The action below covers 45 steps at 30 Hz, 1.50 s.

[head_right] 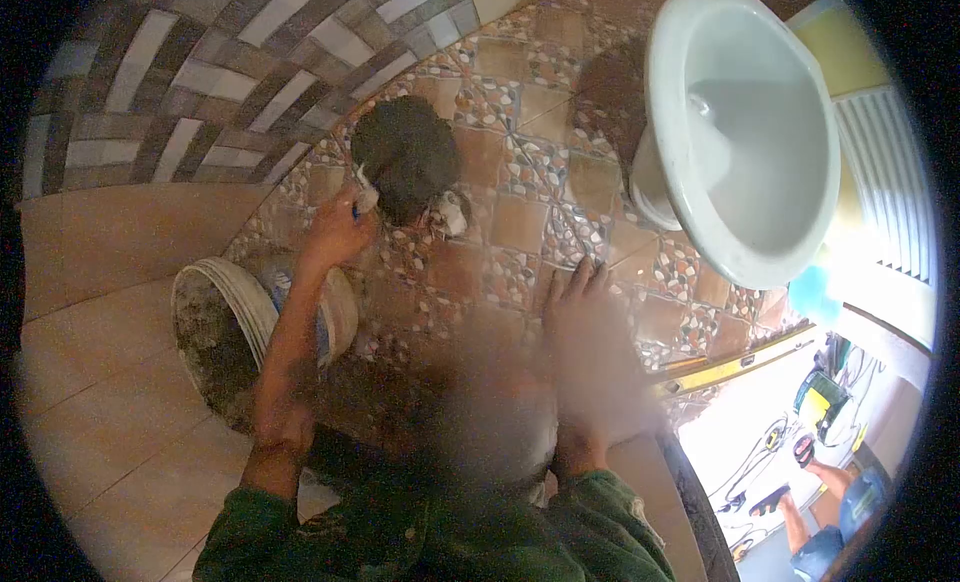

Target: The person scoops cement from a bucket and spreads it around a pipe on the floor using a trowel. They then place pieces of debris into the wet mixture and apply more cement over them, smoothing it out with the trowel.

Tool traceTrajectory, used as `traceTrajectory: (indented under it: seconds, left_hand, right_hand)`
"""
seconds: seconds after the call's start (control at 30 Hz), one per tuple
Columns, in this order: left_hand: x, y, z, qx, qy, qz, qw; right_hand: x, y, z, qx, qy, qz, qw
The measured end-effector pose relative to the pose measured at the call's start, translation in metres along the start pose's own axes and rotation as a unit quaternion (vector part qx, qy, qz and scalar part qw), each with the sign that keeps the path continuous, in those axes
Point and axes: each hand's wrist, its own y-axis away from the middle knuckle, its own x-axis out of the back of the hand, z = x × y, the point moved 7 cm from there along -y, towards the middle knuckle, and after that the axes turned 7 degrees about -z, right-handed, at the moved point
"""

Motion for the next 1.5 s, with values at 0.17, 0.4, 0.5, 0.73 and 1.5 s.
traceTrajectory:
  seconds: [0.17,0.4,0.5,0.73,1.5]
  left_hand:
    - [-0.047,-0.012,0.028,0.119,0.089,0.035,0.988]
    - [-0.056,-0.002,0.063,0.077,0.119,-0.022,0.990]
    - [-0.041,0.002,0.057,0.061,0.065,-0.021,0.996]
    - [-0.025,-0.019,0.042,-0.007,0.035,0.035,0.999]
    - [-0.104,0.001,0.010,0.082,0.145,0.116,0.979]
  right_hand:
    - [-0.002,-0.005,0.003,-0.041,-0.028,0.015,0.999]
    - [-0.006,-0.003,0.005,-0.034,-0.026,0.017,0.999]
    - [0.001,-0.001,0.001,-0.047,-0.024,0.019,0.998]
    - [0.003,0.008,0.002,0.024,0.123,0.046,0.991]
    - [0.012,0.010,-0.021,-0.066,-0.019,0.040,0.997]
